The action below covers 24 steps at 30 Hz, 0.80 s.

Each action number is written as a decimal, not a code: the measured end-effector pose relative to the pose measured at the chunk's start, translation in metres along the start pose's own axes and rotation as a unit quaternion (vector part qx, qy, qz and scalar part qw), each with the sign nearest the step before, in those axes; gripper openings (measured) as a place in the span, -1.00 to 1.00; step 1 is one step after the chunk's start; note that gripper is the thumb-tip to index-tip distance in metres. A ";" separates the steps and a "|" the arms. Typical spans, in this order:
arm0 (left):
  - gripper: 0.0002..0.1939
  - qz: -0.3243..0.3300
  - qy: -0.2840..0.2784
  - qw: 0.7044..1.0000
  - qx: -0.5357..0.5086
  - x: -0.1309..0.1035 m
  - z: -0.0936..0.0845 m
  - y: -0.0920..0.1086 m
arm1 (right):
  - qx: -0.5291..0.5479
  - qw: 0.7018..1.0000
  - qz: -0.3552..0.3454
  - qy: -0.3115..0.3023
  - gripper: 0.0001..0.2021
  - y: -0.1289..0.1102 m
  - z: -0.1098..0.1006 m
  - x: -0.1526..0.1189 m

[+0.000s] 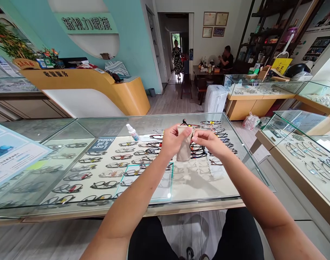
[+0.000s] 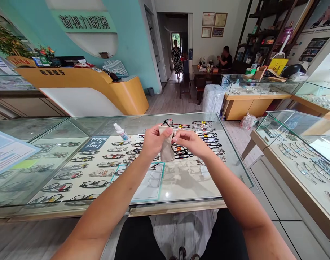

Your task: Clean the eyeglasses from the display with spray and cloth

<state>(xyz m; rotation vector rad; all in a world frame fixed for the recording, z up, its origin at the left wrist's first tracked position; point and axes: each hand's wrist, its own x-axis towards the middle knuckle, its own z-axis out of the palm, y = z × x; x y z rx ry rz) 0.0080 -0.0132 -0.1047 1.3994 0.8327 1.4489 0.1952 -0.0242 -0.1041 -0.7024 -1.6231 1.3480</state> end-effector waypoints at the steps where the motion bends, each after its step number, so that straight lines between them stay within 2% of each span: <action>1: -0.39 -0.004 0.000 1.000 -0.004 0.001 0.000 -0.001 | 0.000 1.000 0.002 -0.002 -0.50 0.000 0.000 0.000; 10: -0.43 -0.080 -0.032 0.987 -0.134 0.013 -0.008 -0.006 | -0.073 0.996 -0.043 0.022 -0.54 0.011 -0.011 0.004; 16: -0.30 -0.155 -0.035 0.966 -0.202 0.012 -0.009 -0.004 | -0.024 0.999 -0.033 0.021 -0.58 0.013 -0.005 0.003; 20: -0.33 -0.134 -0.048 0.975 -0.170 0.008 -0.006 -0.006 | 0.030 0.998 -0.022 0.045 -0.55 0.009 0.000 0.003; 24: -0.39 -0.070 -0.062 0.991 -0.099 0.006 -0.004 -0.007 | 0.064 0.995 -0.012 0.069 -0.55 0.008 0.000 0.004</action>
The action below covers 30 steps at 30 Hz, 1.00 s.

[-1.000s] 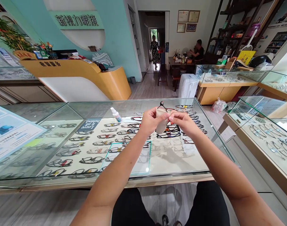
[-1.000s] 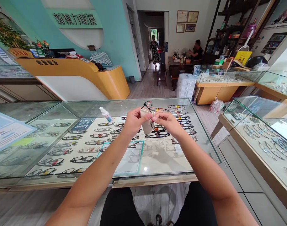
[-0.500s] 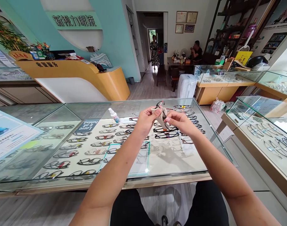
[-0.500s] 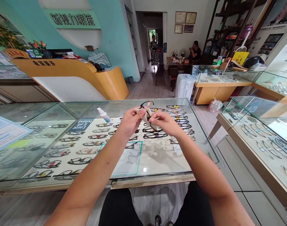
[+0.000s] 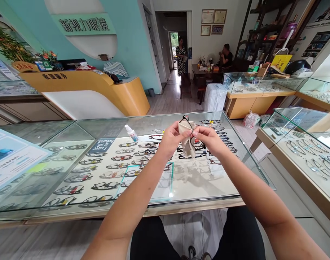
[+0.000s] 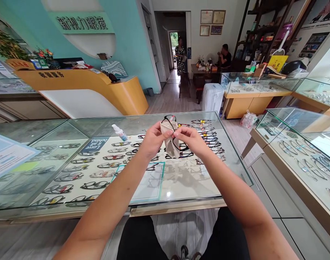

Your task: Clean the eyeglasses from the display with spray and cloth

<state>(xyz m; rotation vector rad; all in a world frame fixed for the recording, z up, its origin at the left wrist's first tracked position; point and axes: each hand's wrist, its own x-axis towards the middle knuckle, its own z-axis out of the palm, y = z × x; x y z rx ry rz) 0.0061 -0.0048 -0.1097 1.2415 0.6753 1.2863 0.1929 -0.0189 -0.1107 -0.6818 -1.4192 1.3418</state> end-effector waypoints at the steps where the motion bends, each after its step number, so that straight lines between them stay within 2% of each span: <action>1: -0.40 0.011 0.002 1.000 0.013 0.000 0.000 0.000 | 0.009 1.000 0.007 0.002 -0.55 0.000 0.000 0.000; 6: -0.49 0.020 0.004 0.998 0.056 -0.001 -0.001 0.003 | 0.031 0.998 0.042 -0.023 -0.54 0.000 -0.003 0.000; 9: -0.54 0.039 0.027 0.996 0.076 -0.002 -0.002 0.006 | 0.017 0.998 0.048 -0.041 -0.56 0.001 -0.005 0.000; 14: -0.50 0.045 0.070 0.993 0.088 -0.001 -0.003 0.011 | -0.015 0.996 0.048 -0.069 -0.64 0.004 -0.007 -0.001; 18: -0.47 0.045 0.085 0.993 0.070 0.002 -0.006 0.009 | -0.008 0.996 0.048 -0.081 -0.70 0.007 -0.010 0.000; 24: -0.47 0.029 0.069 0.997 0.035 0.006 -0.009 0.004 | 0.003 0.994 0.058 -0.093 -0.75 0.006 -0.013 0.002; 30: -0.46 -0.001 0.016 1.000 -0.010 0.007 -0.011 0.009 | 0.050 0.995 0.068 -0.044 -0.66 -0.002 -0.009 0.001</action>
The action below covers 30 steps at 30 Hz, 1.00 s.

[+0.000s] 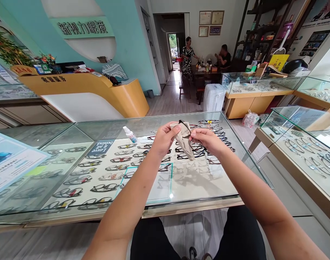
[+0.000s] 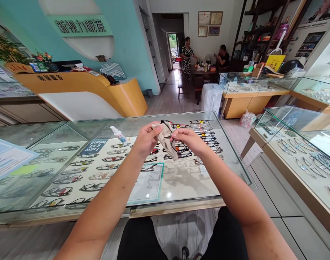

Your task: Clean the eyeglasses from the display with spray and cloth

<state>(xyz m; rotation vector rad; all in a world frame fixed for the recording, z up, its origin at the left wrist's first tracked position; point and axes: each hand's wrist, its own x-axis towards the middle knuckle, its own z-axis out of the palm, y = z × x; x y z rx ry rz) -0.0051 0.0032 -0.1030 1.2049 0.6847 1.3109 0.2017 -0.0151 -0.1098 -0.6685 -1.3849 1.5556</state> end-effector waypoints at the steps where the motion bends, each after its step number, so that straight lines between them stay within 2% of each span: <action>1: -0.44 -0.010 -0.013 1.000 -0.002 -0.001 0.000 0.000 | 0.011 1.000 0.003 0.007 -0.63 -0.001 0.001 0.000; 4: -0.37 -0.018 -0.036 0.999 0.006 -0.003 0.002 -0.002 | 0.033 0.999 0.008 0.014 -0.59 -0.004 0.004 -0.002; 7: -0.32 0.002 -0.034 0.999 0.025 -0.005 0.005 -0.004 | 0.039 0.999 0.016 0.003 -0.58 -0.003 0.005 -0.003; 15: -0.42 0.031 0.027 0.995 0.090 -0.013 0.014 -0.001 | 0.013 0.999 0.028 -0.044 -0.57 0.000 0.006 -0.004; 21: -0.39 0.062 0.064 0.991 0.101 -0.015 0.017 -0.003 | -0.023 0.998 0.013 -0.052 -0.58 0.004 0.006 -0.003; 23: -0.38 0.053 0.040 0.994 0.085 -0.013 0.014 -0.005 | -0.026 0.999 0.009 -0.041 -0.57 0.002 0.005 -0.003; 27: -0.42 0.017 -0.041 0.999 0.030 -0.007 0.007 -0.003 | -0.017 1.000 0.004 0.011 -0.57 -0.005 0.003 -0.003; 30: -0.44 -0.023 -0.075 0.997 0.015 -0.006 0.004 0.001 | -0.021 0.999 -0.002 0.032 -0.57 -0.007 0.003 -0.003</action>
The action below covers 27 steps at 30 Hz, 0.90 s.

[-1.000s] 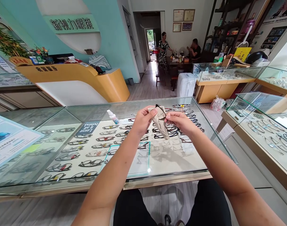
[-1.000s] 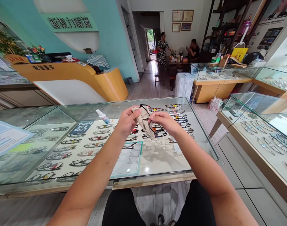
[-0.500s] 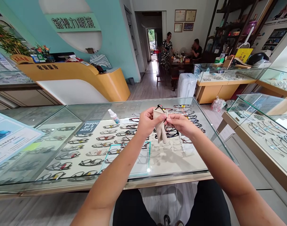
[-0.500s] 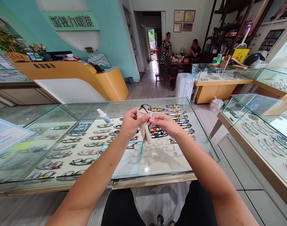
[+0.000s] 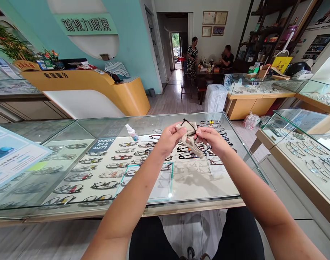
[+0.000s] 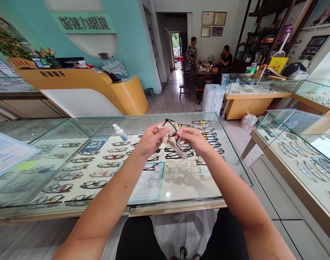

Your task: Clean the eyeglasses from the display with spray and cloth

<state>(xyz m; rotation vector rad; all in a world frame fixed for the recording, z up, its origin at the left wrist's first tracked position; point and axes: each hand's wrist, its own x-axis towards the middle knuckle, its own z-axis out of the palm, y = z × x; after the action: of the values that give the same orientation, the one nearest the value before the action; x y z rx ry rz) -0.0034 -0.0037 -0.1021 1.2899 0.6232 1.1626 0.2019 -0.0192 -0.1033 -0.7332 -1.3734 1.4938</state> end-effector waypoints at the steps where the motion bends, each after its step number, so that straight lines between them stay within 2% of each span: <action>1: -0.44 -0.008 -0.005 1.000 0.002 -0.001 0.000 0.001 | 0.002 1.000 0.000 -0.001 -0.57 0.001 0.001 0.000; 7: -0.44 0.000 0.015 1.000 0.008 -0.001 0.003 -0.004 | -0.007 1.000 -0.005 -0.021 -0.57 0.011 0.004 -0.001; 11: -0.42 0.008 0.052 0.999 0.014 0.000 0.004 -0.010 | -0.020 0.999 -0.006 -0.038 -0.54 0.012 0.005 -0.002; 18: -0.39 0.058 0.112 0.991 0.039 -0.003 0.009 -0.017 | -0.033 0.997 -0.006 -0.068 -0.51 0.013 0.011 -0.002; 23: -0.36 0.061 0.131 0.989 0.010 0.002 0.009 -0.020 | -0.043 0.998 -0.027 -0.048 -0.53 0.012 0.010 -0.002; 27: -0.34 0.081 0.213 0.973 -0.025 0.014 -0.004 -0.010 | -0.050 0.995 -0.071 -0.045 -0.59 0.008 0.004 -0.002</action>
<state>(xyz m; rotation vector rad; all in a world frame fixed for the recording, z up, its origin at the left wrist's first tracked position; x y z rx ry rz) 0.0013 0.0116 -0.1096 1.0686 0.8039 1.6006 0.1975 -0.0220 -0.1102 -0.6230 -1.5453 1.3666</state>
